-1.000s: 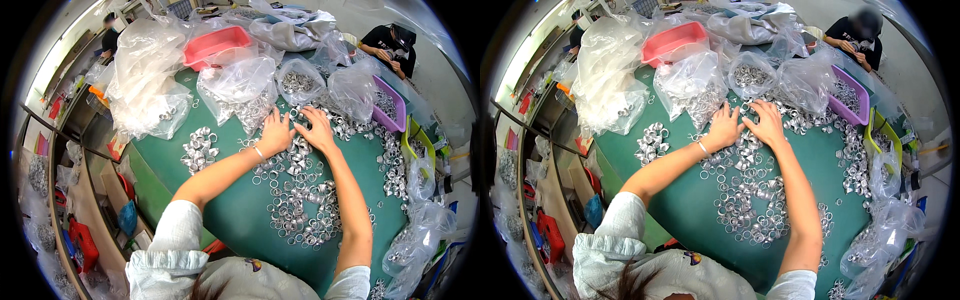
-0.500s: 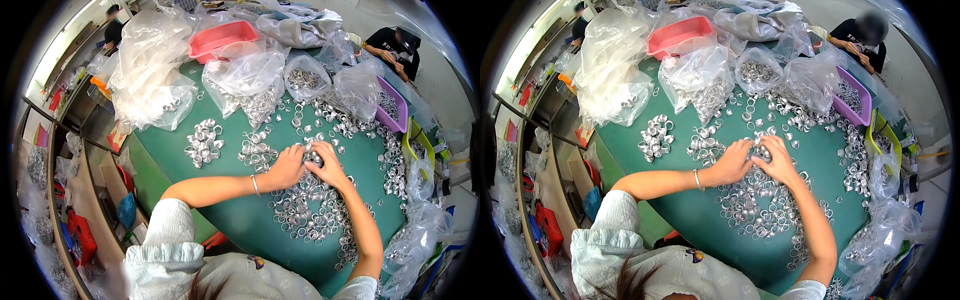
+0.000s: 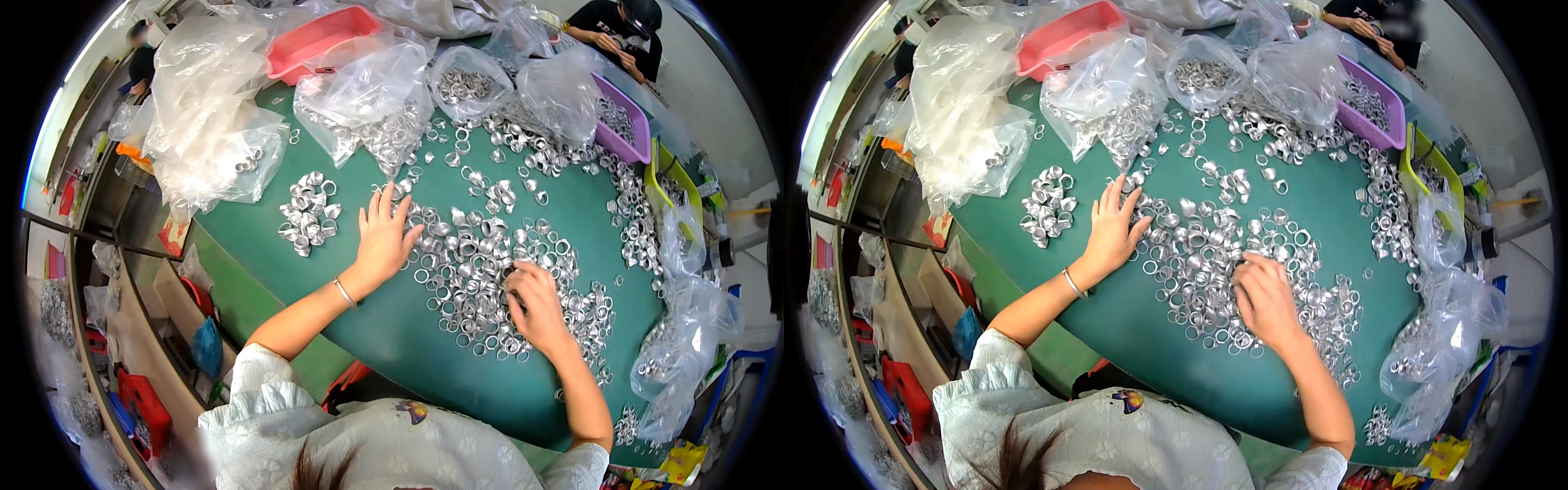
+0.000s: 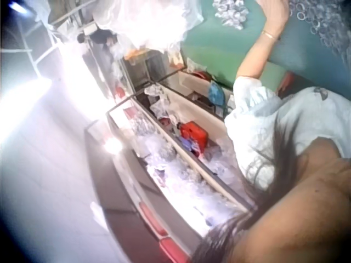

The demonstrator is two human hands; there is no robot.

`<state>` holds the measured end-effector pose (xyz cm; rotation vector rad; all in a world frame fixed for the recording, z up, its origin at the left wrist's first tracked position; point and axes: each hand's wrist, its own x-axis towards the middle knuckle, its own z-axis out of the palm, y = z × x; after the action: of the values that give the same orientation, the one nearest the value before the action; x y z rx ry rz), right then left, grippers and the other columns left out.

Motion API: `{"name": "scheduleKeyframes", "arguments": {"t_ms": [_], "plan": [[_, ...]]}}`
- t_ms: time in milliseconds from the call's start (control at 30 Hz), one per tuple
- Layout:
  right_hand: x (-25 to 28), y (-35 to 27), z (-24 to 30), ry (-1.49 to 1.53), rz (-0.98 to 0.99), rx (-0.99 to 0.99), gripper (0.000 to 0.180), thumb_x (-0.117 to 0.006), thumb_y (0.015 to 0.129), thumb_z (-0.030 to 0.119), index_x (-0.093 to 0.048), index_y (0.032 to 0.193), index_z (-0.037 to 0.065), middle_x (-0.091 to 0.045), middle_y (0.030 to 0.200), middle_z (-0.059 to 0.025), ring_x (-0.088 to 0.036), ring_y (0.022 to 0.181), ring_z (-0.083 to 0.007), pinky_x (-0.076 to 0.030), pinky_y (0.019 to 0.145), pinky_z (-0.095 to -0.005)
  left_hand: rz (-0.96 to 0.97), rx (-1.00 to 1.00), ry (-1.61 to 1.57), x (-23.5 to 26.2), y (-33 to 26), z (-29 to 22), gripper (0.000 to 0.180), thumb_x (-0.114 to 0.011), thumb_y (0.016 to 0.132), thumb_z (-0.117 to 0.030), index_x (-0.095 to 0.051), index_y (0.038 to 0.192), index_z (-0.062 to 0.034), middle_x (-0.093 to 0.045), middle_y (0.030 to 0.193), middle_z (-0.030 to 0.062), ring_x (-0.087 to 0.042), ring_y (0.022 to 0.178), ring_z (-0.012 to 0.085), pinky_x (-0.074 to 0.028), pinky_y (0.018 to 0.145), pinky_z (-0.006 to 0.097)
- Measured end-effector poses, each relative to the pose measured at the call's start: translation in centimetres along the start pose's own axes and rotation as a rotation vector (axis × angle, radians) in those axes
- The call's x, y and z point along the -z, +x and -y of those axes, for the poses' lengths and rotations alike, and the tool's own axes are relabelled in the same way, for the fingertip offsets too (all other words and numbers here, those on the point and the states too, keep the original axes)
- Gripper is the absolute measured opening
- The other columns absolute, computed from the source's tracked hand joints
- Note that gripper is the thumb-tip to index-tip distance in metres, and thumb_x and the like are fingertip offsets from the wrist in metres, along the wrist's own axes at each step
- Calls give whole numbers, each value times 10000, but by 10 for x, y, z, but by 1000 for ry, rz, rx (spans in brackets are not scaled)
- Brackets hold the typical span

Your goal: The person sorts small metal rings on a worktable by hand, gathers them into a pile, and then places them into a clear plastic bag.

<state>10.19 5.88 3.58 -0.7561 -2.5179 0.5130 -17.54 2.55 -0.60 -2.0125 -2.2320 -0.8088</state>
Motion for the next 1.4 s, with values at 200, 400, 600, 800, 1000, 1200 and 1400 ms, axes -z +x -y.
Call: {"name": "scheduleKeyframes", "arguments": {"t_ms": [200,400,600,800,1000,1200,1400], "plan": [[3,-29,16,105,-103,-159,148,-639,733,33,-592,872,50,-628,915,-77,-556,1034,-266,-349,942,-436,122,-193,-173,0,-17,-18,372,-587,834,-208,-544,1169,-54,-438,1288,146,-344,1226,399,-291,996,503],[16,5,-18,209,-324,-475,105,-598,783,27,-627,881,4,-623,815,-107,-573,754,-217,-445,732,-311,303,-388,-266,16,-43,-54,353,-609,819,-209,-569,1129,-45,-455,1245,164,-378,1202,379,-335,982,454],[-3,51,-57,-125,-32,-270,99,-620,770,71,-617,852,16,-606,919,-105,-526,883,-302,-413,803,-401,125,-268,-307,11,10,-53,327,-619,782,-78,-566,1103,-51,-466,1233,148,-430,1167,338,-350,963,448],[10,43,-56,353,-263,-659,94,-587,808,31,-626,892,12,-630,780,-137,-604,709,-254,-479,662,-320,215,-383,-224,-28,41,-51,343,-567,798,-37,-546,1138,-70,-528,1170,121,-489,1111,293,-357,960,439],[-5,55,-61,-144,28,-248,187,-645,767,100,-633,949,59,-606,938,-73,-525,921,-270,-387,821,-385,309,-492,-324,-36,60,-72,241,-605,753,-51,-604,994,-58,-603,912,100,-566,934,278,-404,855,397],[-4,53,-71,-83,-57,-281,132,-622,782,82,-591,908,58,-598,894,-78,-524,893,-277,-391,790,-373,20,-275,-611,-31,55,-73,207,-625,775,-31,-610,980,-45,-583,834,110,-601,779,242,-467,690,327],[2,16,-45,-10,-32,-297,265,-687,728,125,-614,975,62,-600,912,-82,-534,903,-280,-408,831,-377,712,250,-1273,-9,24,-104,220,-534,904,-103,-568,1061,49,-624,864,77,-642,709,140,-518,576,233]]}}
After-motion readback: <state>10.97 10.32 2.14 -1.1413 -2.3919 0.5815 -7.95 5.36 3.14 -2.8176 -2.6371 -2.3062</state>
